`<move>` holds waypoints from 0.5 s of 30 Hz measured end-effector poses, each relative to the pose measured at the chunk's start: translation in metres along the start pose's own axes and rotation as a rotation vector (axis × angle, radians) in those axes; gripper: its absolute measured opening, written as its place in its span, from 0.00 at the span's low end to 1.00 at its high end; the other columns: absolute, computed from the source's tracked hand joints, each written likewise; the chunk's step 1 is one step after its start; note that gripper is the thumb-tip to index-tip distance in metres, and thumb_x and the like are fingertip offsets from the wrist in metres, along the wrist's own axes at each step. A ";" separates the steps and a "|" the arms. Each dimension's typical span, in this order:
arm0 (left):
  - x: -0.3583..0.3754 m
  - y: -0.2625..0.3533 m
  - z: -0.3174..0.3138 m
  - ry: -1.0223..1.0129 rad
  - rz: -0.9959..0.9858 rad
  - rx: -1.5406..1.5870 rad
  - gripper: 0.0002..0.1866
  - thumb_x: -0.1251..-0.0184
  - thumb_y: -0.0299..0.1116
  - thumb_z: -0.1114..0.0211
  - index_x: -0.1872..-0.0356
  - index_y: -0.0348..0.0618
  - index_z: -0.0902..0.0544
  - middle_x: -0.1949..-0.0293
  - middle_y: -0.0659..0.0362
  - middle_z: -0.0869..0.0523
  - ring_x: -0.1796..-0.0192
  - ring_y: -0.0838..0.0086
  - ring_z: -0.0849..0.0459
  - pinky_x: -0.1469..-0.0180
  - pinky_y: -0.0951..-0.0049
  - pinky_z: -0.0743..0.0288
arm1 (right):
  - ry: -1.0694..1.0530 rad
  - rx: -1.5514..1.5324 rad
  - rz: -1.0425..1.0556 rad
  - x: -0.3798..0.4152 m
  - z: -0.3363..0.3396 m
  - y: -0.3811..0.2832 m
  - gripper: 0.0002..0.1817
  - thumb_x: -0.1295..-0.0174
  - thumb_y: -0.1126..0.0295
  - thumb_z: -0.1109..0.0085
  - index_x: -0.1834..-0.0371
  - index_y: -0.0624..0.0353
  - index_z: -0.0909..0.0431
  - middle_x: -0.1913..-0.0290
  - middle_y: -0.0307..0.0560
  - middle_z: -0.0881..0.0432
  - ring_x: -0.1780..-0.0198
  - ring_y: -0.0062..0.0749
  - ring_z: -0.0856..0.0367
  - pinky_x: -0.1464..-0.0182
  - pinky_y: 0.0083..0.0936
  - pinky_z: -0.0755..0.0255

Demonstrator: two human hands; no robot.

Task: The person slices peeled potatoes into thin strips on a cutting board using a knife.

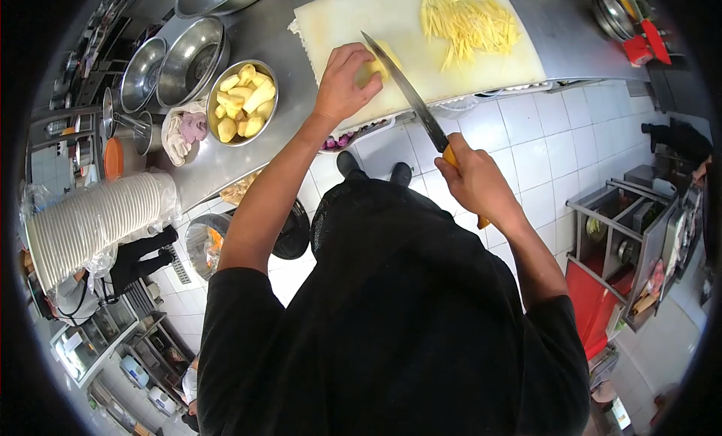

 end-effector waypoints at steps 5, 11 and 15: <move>0.000 0.000 0.000 0.000 -0.003 0.008 0.15 0.49 0.30 0.28 0.58 0.41 0.17 0.50 0.54 0.19 0.46 0.57 0.22 0.42 0.61 0.25 | 0.005 -0.009 -0.028 -0.001 -0.004 0.004 0.14 0.29 0.66 0.42 0.52 0.65 0.32 0.74 0.66 0.19 0.68 0.66 0.19 0.64 0.50 0.28; 0.001 0.000 0.000 0.003 -0.001 0.022 0.16 0.48 0.30 0.28 0.58 0.41 0.17 0.50 0.54 0.19 0.45 0.57 0.21 0.42 0.61 0.25 | -0.007 -0.004 -0.004 -0.004 0.000 -0.001 0.11 0.29 0.69 0.45 0.57 0.65 0.33 0.71 0.70 0.18 0.65 0.70 0.18 0.60 0.57 0.26; 0.000 0.001 0.001 0.004 -0.001 0.023 0.16 0.48 0.31 0.28 0.57 0.41 0.17 0.49 0.54 0.19 0.45 0.57 0.21 0.41 0.61 0.25 | 0.015 -0.011 0.062 -0.017 -0.004 0.002 0.11 0.30 0.68 0.44 0.57 0.66 0.33 0.71 0.70 0.18 0.64 0.71 0.19 0.59 0.57 0.27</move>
Point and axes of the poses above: each hand's wrist, its own x-axis away from the middle knuckle, its own z-axis out of the back of the hand, y = z × x, the point moved 2 cm from there along -x, towards the middle knuckle
